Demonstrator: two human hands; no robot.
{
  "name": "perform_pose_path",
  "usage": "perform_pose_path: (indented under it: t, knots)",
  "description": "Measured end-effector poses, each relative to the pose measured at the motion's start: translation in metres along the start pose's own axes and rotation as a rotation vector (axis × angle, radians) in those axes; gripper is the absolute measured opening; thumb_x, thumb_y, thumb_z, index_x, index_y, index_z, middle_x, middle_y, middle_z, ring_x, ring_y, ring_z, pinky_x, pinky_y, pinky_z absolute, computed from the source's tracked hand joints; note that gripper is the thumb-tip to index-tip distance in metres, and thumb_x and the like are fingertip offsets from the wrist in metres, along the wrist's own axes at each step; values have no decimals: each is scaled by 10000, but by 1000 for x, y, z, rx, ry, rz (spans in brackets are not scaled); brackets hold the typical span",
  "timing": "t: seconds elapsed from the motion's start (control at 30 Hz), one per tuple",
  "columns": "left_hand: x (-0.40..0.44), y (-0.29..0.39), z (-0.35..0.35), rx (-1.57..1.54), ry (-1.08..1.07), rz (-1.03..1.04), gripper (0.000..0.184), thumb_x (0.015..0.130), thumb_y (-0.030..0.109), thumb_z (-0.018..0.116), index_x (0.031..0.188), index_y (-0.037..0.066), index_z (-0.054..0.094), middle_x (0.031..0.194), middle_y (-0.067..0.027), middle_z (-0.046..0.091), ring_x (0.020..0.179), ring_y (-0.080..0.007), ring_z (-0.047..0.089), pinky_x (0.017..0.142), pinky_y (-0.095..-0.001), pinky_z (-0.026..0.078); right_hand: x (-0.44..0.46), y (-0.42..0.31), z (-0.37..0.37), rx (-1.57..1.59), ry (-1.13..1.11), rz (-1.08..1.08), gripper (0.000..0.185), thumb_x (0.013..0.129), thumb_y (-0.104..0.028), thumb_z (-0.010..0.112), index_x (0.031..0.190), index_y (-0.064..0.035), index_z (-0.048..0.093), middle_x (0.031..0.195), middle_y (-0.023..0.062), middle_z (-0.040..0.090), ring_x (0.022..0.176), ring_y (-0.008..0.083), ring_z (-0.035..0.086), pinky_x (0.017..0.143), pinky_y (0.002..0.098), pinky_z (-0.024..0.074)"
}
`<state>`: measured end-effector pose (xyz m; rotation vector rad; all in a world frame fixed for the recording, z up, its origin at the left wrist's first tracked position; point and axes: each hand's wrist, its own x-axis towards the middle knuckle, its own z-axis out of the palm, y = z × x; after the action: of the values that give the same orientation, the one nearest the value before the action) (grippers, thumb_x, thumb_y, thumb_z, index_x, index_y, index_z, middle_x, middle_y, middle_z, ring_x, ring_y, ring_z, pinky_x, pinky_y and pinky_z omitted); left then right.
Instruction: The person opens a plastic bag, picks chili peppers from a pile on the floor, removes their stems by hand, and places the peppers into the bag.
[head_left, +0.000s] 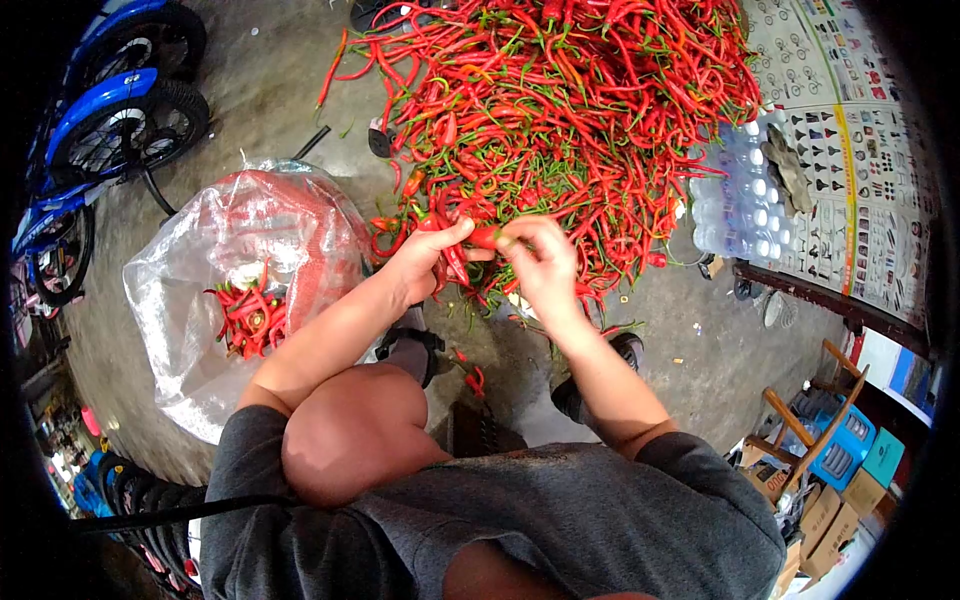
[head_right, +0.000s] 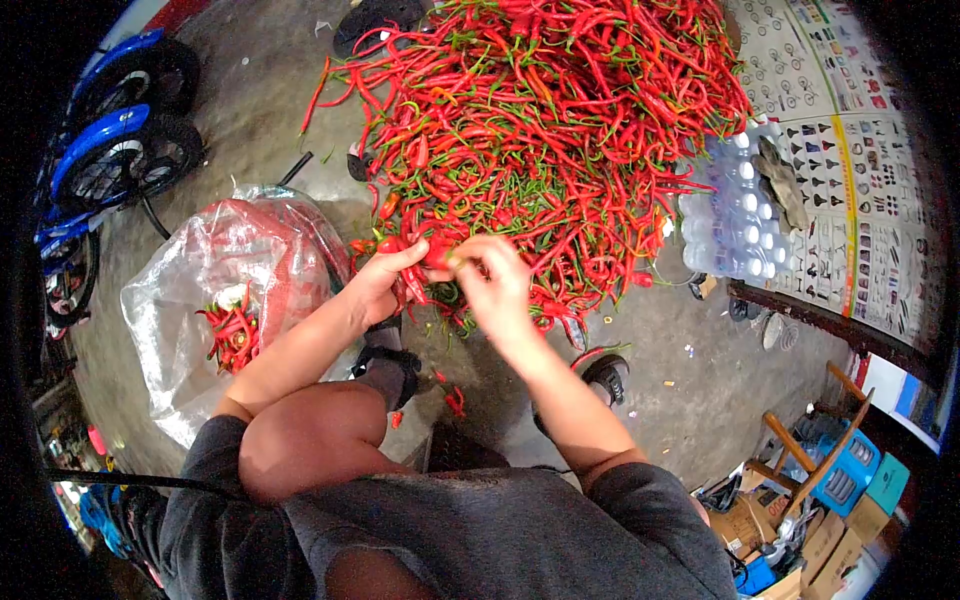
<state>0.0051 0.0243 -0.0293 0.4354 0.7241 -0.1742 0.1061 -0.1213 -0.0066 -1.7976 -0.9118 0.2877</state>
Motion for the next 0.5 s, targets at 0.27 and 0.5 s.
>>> perform_pose_path:
  t: [0.27,0.5]
  knots:
    - [-16,16,8,89,42,57,202,781,138,651,950,63,568,833,-58,625,731,-166,611,659,-295,502,-13,-25,12,1060,-320,756,99,835,-90,591,879,-2,590,835,41,591,744,128,563,702,250,452]
    - [-119,94,19,552,4,357,237,702,120,700,836,44,519,756,-63,582,694,-158,575,643,-273,468,-16,6,-13,714,-558,770,187,831,-101,584,1003,-31,563,868,46,589,780,132,560,713,269,448]
